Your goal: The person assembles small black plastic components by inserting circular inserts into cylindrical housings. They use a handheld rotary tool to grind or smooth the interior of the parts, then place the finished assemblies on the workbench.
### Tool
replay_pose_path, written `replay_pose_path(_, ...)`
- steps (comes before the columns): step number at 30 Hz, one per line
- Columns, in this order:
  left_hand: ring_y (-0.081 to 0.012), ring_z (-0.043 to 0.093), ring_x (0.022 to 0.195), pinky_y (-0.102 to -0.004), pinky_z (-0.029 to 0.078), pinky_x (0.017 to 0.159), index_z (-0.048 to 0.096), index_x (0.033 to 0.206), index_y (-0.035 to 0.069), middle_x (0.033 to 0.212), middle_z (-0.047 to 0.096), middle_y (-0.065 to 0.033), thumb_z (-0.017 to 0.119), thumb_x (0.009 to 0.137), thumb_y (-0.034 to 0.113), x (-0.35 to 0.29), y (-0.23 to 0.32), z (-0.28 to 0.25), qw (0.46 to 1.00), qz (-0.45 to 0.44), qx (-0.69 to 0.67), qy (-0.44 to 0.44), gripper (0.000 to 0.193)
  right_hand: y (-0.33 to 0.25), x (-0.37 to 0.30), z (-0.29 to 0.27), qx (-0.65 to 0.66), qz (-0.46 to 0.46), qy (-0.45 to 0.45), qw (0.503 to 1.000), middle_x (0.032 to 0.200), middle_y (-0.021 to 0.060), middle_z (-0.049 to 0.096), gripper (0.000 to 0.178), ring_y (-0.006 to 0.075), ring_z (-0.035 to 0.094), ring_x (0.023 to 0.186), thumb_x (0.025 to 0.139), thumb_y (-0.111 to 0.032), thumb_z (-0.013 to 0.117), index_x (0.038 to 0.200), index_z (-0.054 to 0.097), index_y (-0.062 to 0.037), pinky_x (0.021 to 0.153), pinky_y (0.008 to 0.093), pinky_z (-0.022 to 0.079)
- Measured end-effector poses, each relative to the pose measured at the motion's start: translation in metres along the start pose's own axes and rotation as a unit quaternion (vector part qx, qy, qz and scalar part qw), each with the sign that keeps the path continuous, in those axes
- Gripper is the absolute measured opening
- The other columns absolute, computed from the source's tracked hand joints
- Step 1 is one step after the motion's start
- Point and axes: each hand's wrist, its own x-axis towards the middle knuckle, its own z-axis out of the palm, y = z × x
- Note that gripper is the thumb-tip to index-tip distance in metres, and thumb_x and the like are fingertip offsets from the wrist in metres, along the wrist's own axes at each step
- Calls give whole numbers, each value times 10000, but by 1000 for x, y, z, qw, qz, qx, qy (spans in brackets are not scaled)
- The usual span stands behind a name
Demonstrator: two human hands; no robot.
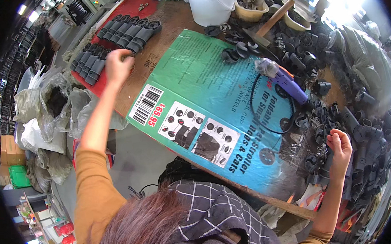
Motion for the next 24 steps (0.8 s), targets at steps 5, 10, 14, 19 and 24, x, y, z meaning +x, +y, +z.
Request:
replay_pose_path(5,-393,639,1032,-471,509,895,672,1054,59,1071,682,-206,714,705,418,39,-153,-31,942,-150,251,-167,502,-41,-31,50,-179,27,-8,983,857,-18,625,149,42,550,783,940,-89,600,1028,659,16,718,184,438)
replay_pose_path(10,-141,572,772,-340,462,693,672,997,-44,811,627,-44,765,772,373,40,-159,-35,881,-323,-73,-338,483,-38,-71,72,-208,-18,-90,974,872,50,636,104,103,627,799,869,-59,682,955,660,-3,701,249,511)
replay_pose_path(14,-189,568,960,-329,467,865,453,1343,1,1131,574,-100,780,766,310,-11,-27,-43,905,-220,-164,-326,731,-13,-79,81,-343,-46,-82,934,875,92,622,179,246,653,763,826,-166,716,926,632,-44,697,365,523)
replay_pose_path(19,-298,555,1152,-395,443,994,323,1479,66,1293,532,-200,794,650,339,-97,202,-34,746,-40,-344,-568,992,15,-55,88,-384,-140,-6,913,840,79,611,206,219,632,739,807,-170,738,946,649,-47,689,334,512)
replay_pose_path(24,-431,503,1200,-448,416,1026,258,1468,-29,1295,452,-289,759,694,520,-143,350,10,769,89,-258,-578,1073,21,-51,84,-359,-84,-61,928,852,78,634,158,185,647,759,817,-127,732,897,644,-24,688,319,518)
